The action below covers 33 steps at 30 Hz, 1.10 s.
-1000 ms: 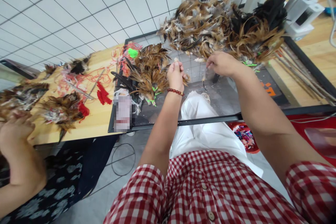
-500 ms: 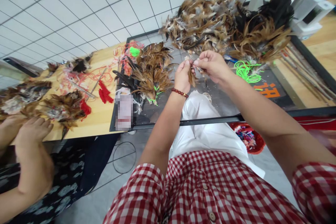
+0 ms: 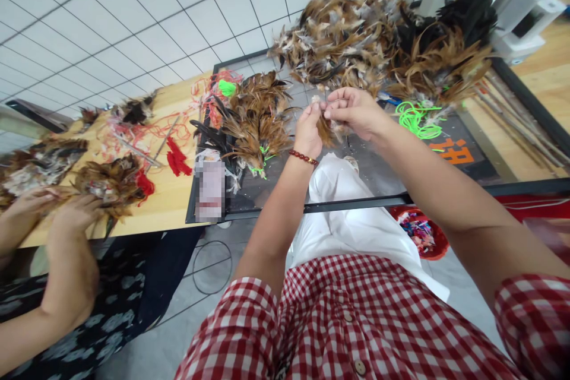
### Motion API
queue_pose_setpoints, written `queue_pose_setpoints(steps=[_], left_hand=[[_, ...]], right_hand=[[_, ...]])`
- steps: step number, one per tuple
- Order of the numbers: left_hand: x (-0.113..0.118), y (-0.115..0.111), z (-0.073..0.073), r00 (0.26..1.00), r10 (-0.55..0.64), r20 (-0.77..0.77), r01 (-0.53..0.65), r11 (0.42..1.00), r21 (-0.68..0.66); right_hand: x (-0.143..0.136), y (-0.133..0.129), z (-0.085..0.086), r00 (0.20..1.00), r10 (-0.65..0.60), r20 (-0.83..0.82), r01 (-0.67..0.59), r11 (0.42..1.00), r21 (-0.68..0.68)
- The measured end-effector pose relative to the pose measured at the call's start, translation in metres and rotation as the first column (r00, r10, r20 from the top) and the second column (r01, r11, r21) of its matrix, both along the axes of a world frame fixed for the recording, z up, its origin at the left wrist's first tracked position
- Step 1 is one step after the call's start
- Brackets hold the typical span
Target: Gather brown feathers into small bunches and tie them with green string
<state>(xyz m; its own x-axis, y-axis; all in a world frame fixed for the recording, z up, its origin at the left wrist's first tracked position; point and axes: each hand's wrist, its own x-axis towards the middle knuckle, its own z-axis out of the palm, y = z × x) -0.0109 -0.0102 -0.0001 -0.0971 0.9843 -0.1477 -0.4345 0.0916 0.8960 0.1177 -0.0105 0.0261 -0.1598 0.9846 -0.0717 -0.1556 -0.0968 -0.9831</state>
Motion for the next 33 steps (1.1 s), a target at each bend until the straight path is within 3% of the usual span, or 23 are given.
queue_pose_setpoints(steps=[9, 15, 20, 26, 33], left_hand=[[-0.018, 0.006, 0.010, 0.992, 0.123, -0.004, -0.123, 0.992, 0.028], [-0.014, 0.001, 0.013, 0.999, 0.039, 0.009, -0.039, 0.999, -0.006], [0.003, -0.008, 0.010, 0.999, -0.047, 0.010, 0.048, 0.992, -0.113], [0.006, -0.016, 0.016, 0.991, -0.136, 0.016, 0.137, 0.979, -0.149], [0.009, -0.021, 0.020, 0.978, -0.198, -0.060, 0.188, 0.972, -0.140]], right_hand=[[0.025, 0.008, 0.008, 0.980, 0.156, 0.123, -0.156, 0.988, -0.012], [0.035, 0.016, 0.005, 0.995, 0.008, 0.102, -0.011, 1.000, 0.026], [0.026, 0.008, 0.008, 0.999, -0.003, 0.037, 0.002, 1.000, 0.030], [0.011, -0.002, 0.010, 0.990, -0.034, 0.137, 0.008, 0.982, 0.191], [0.011, 0.000, 0.002, 0.955, -0.164, 0.247, 0.066, 0.929, 0.364]])
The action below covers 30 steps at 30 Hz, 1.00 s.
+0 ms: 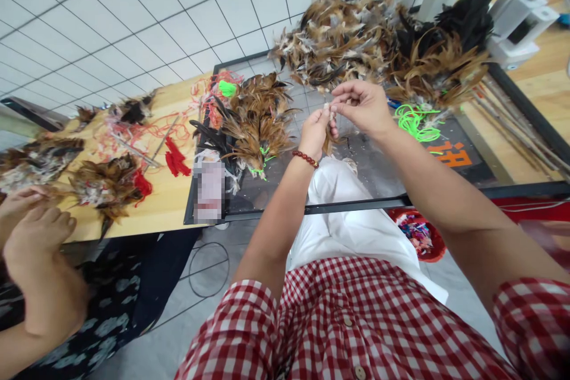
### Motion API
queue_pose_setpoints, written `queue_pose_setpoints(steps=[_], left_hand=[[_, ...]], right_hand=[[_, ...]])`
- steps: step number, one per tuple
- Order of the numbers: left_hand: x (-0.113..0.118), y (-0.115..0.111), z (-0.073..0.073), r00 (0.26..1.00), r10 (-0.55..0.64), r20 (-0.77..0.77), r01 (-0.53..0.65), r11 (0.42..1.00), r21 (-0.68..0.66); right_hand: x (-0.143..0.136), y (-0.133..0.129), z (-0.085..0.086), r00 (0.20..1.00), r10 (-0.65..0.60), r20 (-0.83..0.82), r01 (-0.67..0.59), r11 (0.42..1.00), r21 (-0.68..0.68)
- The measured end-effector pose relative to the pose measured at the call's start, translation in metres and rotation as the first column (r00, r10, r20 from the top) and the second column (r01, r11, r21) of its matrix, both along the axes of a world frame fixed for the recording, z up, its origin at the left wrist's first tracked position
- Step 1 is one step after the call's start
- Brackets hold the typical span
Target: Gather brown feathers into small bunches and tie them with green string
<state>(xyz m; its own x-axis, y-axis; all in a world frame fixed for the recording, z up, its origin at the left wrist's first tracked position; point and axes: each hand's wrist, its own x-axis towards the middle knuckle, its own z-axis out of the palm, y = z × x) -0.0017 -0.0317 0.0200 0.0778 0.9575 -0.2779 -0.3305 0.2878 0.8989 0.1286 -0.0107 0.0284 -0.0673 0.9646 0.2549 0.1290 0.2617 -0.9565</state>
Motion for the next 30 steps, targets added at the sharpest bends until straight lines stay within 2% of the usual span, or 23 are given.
queue_pose_setpoints(steps=[5, 7, 9, 10, 11, 12, 14, 16, 20, 22, 25, 27, 30], left_hand=[[-0.001, 0.000, 0.000, 0.999, -0.044, 0.011, 0.044, 0.999, 0.023], [-0.002, 0.001, 0.001, 0.999, -0.027, 0.032, 0.026, 1.000, 0.016], [-0.003, 0.001, 0.001, 0.999, 0.011, 0.053, -0.012, 1.000, 0.012], [-0.004, 0.002, 0.001, 0.998, 0.031, 0.060, -0.031, 0.999, 0.012], [-0.004, 0.002, 0.001, 0.997, 0.046, 0.065, -0.047, 0.999, 0.011], [-0.005, 0.003, 0.001, 0.996, 0.057, 0.065, -0.058, 0.998, 0.009], [-0.005, 0.003, 0.001, 0.996, 0.072, 0.058, -0.073, 0.997, 0.008], [-0.005, 0.004, 0.001, 0.996, 0.077, 0.041, -0.077, 0.997, 0.008], [-0.004, 0.003, 0.001, 0.998, 0.066, 0.004, -0.067, 0.998, 0.009], [-0.003, 0.003, 0.000, 0.998, 0.062, -0.028, -0.062, 0.998, 0.018], [-0.002, 0.005, -0.003, 0.991, 0.090, -0.097, -0.083, 0.994, 0.067], [-0.002, 0.007, -0.007, 0.983, 0.112, -0.146, -0.097, 0.989, 0.111], [-0.002, 0.010, -0.013, 0.972, 0.111, -0.208, -0.079, 0.984, 0.157]], right_hand=[[0.002, 0.009, -0.011, 0.990, -0.067, 0.122, 0.050, 0.990, 0.131], [0.012, 0.016, -0.014, 0.979, -0.115, 0.166, 0.079, 0.975, 0.205], [0.030, 0.021, -0.011, 0.945, -0.097, 0.312, 0.042, 0.983, 0.179], [0.040, 0.022, -0.007, 0.901, -0.024, 0.433, -0.018, 0.995, 0.094], [0.050, 0.023, -0.003, 0.837, 0.103, 0.538, -0.102, 0.994, -0.032], [0.058, 0.023, 0.002, 0.747, 0.258, 0.612, -0.194, 0.966, -0.171], [0.068, 0.021, 0.009, 0.607, 0.398, 0.687, -0.237, 0.917, -0.322], [0.068, 0.021, 0.011, 0.519, 0.407, 0.751, -0.208, 0.913, -0.351], [0.052, 0.020, 0.006, 0.354, 0.378, 0.856, -0.185, 0.925, -0.332], [0.045, 0.019, 0.004, 0.297, 0.325, 0.898, -0.171, 0.943, -0.285], [0.039, 0.014, 0.007, 0.332, 0.164, 0.929, -0.148, 0.982, -0.121], [0.036, 0.009, 0.011, 0.403, 0.089, 0.911, -0.177, 0.984, -0.017], [0.032, 0.004, 0.015, 0.519, 0.047, 0.853, -0.249, 0.963, 0.099]])
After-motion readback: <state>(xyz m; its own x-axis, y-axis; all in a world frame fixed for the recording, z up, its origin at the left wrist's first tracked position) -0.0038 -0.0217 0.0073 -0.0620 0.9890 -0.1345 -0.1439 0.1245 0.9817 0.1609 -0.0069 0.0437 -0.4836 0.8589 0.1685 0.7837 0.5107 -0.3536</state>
